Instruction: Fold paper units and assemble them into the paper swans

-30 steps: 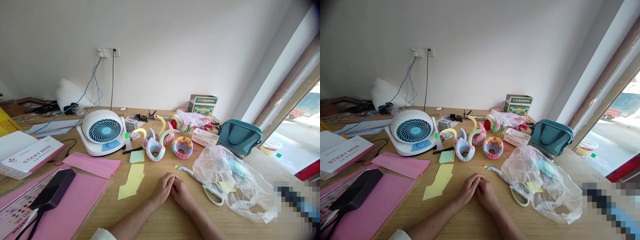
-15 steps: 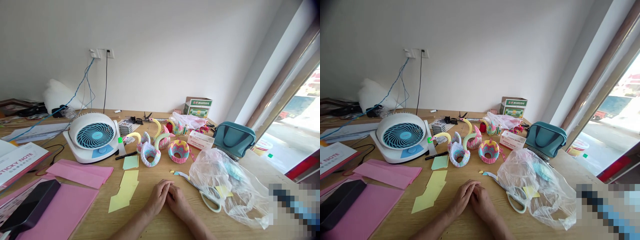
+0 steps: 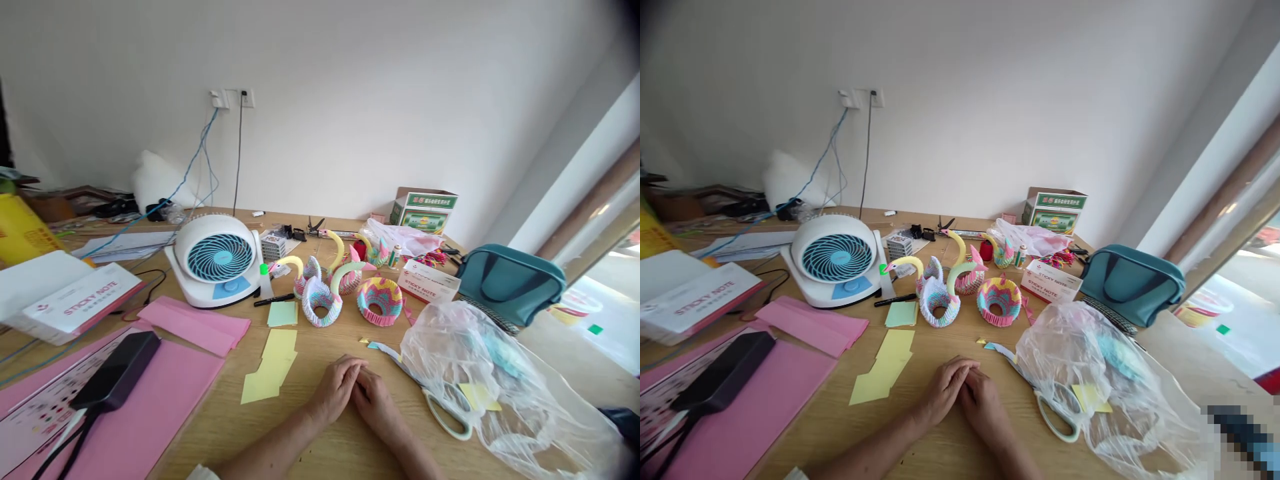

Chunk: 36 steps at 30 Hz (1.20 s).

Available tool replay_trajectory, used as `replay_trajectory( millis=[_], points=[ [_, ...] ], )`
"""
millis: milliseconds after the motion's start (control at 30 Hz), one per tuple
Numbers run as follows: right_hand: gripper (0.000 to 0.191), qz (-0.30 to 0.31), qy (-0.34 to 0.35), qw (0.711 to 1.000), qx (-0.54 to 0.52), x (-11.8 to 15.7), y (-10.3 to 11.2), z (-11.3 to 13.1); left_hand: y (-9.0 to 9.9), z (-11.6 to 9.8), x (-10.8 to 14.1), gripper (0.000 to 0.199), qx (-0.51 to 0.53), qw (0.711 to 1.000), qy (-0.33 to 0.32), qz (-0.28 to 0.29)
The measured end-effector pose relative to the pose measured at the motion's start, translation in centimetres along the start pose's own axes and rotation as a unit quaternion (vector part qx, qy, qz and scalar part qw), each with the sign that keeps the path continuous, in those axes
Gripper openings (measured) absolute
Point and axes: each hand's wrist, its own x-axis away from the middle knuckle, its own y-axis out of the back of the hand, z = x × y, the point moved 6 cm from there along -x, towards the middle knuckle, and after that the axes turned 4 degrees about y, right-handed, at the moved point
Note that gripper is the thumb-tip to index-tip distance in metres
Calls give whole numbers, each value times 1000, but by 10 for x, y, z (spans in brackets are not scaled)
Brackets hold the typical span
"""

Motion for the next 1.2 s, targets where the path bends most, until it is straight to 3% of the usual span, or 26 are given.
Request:
replay_trajectory(
  millis=[433, 1200],
  points=[
    [20, 17, 3, 1000, 14, 3, -2, -6, -1, 2, 2, 45, -14, 1000, -4, -5],
    [25, 7, 37, 999, -2, -1, 1, 6, -2, 5, -1, 39, -16, 1000, -14, 10]
  ],
)
